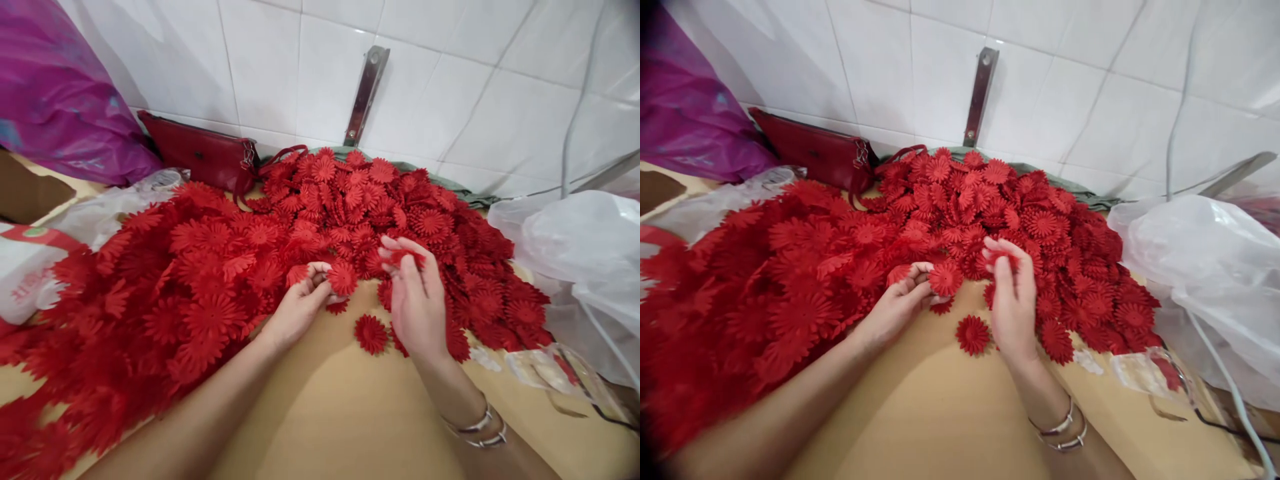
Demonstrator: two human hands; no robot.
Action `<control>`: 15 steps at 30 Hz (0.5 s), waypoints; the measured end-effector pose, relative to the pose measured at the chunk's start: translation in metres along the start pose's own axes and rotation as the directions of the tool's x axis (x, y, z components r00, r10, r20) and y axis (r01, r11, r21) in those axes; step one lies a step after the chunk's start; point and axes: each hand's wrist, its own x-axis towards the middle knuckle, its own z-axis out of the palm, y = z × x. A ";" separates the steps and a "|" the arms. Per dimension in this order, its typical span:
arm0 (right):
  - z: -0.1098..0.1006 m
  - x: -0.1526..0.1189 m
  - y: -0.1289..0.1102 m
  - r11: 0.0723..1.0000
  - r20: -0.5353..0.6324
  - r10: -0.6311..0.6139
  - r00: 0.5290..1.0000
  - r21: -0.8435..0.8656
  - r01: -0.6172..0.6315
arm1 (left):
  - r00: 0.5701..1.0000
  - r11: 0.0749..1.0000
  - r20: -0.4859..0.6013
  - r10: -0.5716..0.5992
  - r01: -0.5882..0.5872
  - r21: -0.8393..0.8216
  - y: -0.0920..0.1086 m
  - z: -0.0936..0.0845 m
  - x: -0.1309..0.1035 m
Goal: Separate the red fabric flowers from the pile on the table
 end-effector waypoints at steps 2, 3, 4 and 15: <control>0.009 -0.011 -0.014 0.978 0.389 -0.043 0.920 -0.172 0.119 | 0.999 0.998 0.043 0.004 -0.006 0.061 0.001 0.001 -0.002; 0.013 -0.015 -0.019 0.953 0.511 -0.064 0.857 -0.224 0.205 | 0.999 0.996 0.053 0.012 -0.016 0.084 0.002 0.001 -0.002; 0.016 -0.019 -0.021 0.923 0.564 -0.087 0.821 -0.265 0.280 | 0.998 0.995 0.055 0.023 -0.028 0.096 0.003 0.001 -0.003; 0.000 -0.006 0.016 0.716 0.259 -0.239 0.936 -0.604 0.350 | 0.998 0.997 0.023 0.065 -0.066 0.049 0.003 0.000 -0.001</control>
